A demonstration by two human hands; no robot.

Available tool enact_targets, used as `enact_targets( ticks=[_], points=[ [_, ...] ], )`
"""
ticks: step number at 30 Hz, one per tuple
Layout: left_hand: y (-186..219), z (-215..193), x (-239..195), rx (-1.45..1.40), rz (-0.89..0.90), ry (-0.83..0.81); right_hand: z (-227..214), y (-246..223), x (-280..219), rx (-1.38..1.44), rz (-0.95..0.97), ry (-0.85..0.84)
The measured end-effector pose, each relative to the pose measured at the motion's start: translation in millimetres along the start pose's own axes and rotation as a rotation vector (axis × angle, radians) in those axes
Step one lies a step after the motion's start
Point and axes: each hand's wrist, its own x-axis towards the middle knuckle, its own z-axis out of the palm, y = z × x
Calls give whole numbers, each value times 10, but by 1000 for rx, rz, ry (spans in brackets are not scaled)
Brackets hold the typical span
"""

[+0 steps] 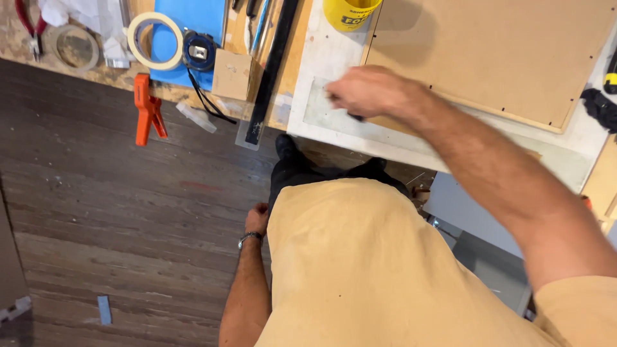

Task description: Applying glue to a wooden strip and attaching it to a picture frame

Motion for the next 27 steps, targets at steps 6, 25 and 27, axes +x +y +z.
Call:
enact_targets(
  ticks=[6, 25, 27],
  points=[
    [-207, -303, 292, 40, 15, 23, -158, -407, -179, 689, -158, 458],
    [974, -1422, 567, 515, 160, -149, 2359, 754, -1587, 1251, 713, 1323],
    [1043, -1396, 536, 558, 206, -161, 2733, 1231, -2191, 1342, 865, 1376]
  ],
)
